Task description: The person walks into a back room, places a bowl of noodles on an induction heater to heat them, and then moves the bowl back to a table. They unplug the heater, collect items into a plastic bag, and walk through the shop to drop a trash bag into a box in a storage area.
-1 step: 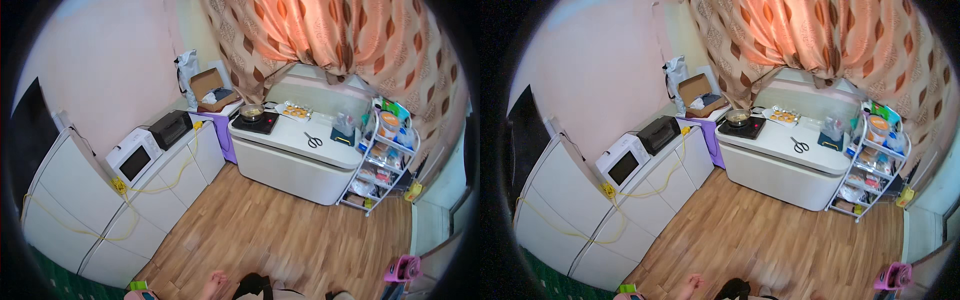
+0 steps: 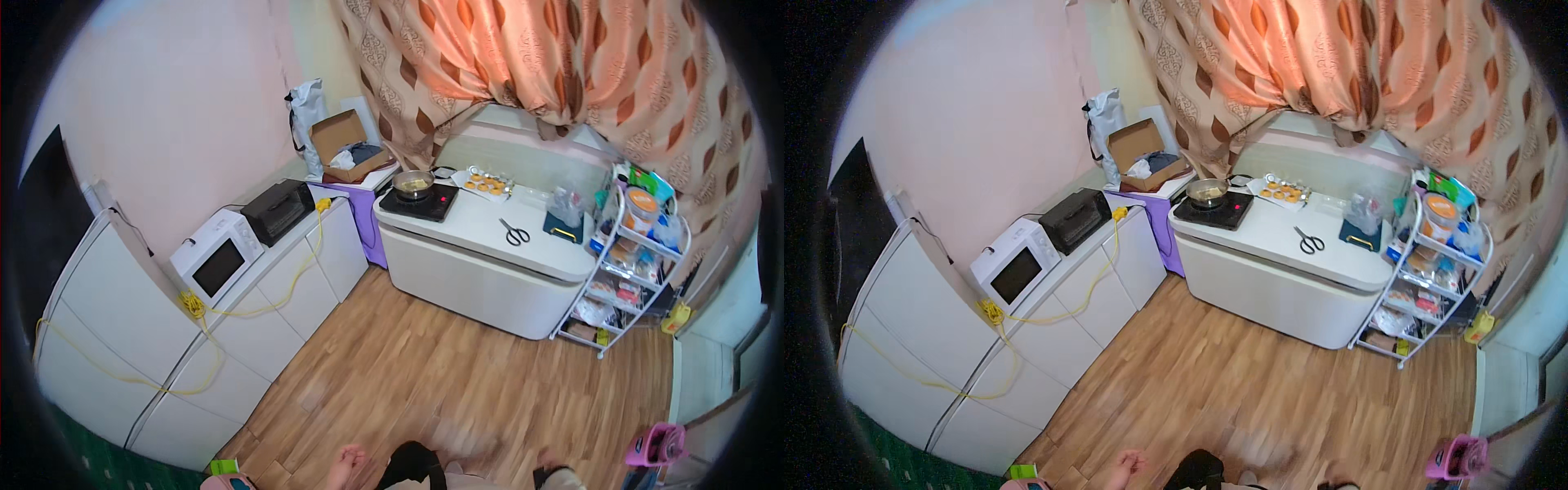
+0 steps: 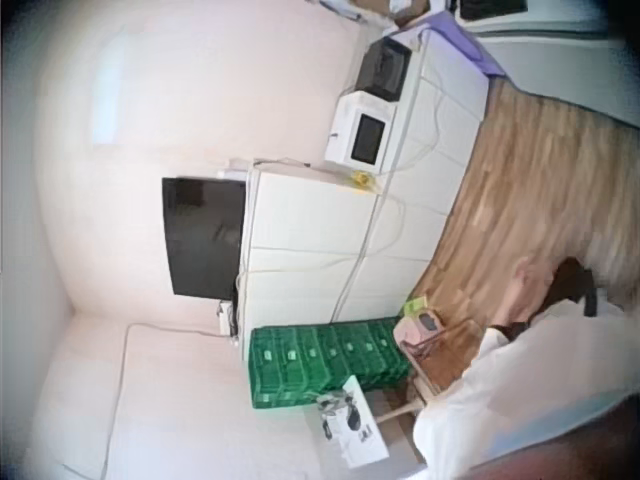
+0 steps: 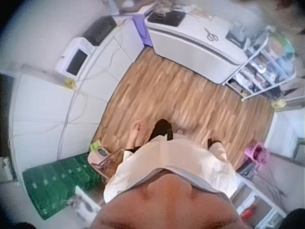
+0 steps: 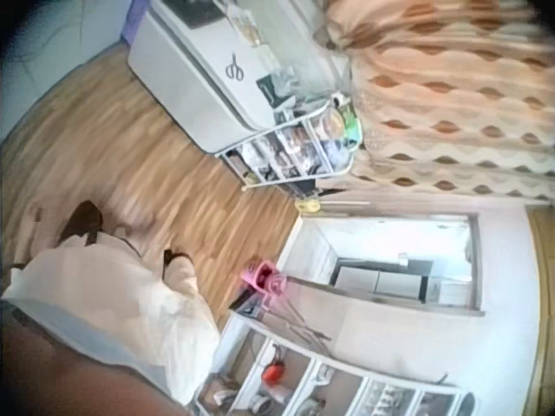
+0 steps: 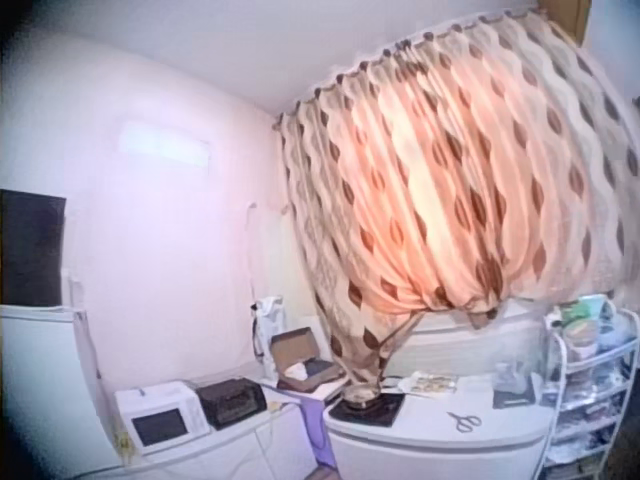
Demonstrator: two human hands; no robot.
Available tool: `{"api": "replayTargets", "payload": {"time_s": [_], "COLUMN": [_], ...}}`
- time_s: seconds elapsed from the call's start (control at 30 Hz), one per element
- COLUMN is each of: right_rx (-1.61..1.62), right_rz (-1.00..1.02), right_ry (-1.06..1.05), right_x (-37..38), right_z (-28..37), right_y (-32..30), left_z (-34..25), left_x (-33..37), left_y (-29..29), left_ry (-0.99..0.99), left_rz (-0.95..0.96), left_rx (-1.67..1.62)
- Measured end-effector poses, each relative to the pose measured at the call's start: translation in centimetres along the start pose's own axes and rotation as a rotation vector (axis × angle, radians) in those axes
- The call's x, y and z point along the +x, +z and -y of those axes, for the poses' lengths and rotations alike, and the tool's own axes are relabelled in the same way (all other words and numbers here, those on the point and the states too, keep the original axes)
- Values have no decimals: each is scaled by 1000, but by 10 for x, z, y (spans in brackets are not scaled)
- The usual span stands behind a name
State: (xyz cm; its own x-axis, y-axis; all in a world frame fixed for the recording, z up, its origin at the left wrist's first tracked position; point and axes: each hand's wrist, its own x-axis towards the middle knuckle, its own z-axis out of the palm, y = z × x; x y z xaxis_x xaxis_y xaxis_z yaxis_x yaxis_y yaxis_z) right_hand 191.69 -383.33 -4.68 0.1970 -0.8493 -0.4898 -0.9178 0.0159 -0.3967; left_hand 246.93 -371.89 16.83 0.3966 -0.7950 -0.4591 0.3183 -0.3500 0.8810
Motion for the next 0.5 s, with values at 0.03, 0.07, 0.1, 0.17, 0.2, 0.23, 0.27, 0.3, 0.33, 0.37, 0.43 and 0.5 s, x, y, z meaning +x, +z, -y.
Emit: {"api": "replayTargets", "payload": {"time_s": [0.03,0.07,0.1,0.17,0.2,0.23,0.27,0.3,0.33,0.37,0.43,0.5], "right_rx": [5,48,156,169,212,210,249,284,177,76,23,333], "right_rz": [-115,-221,-377,-449,-422,-416,-415,-413,-283,-159,14,16], "right_ry": [-23,-43,115,122,147,153,76,11,-41,-101,-160,-53], "right_x": [43,85,125,177,194,206,218,228,256,278,307,318], "right_z": [13,44,82,168,195,220,247,258,240,225,222,243], "right_y": [-31,-68,-100,-170,-193,-202,-215,-227,-212,-201,-184,-197], "left_z": [-32,-52,-40,5,-5,-21,-41,-59,-78,-99,-150,-207], "left_x": [-4,2,30,87,105,134,171,203,234,267,324,362], "left_y": [15,23,14,-16,-5,2,11,23,31,41,57,81], "left_ry": [21,47,49,0,74,66,-160,-395,-293,-187,5,27], "left_rz": [-76,-176,-187,-205,-175,-176,-207,-228,-200,-168,-62,-1], "left_rx": [88,168,159,81,101,103,68,35,5,-22,198,79]}}
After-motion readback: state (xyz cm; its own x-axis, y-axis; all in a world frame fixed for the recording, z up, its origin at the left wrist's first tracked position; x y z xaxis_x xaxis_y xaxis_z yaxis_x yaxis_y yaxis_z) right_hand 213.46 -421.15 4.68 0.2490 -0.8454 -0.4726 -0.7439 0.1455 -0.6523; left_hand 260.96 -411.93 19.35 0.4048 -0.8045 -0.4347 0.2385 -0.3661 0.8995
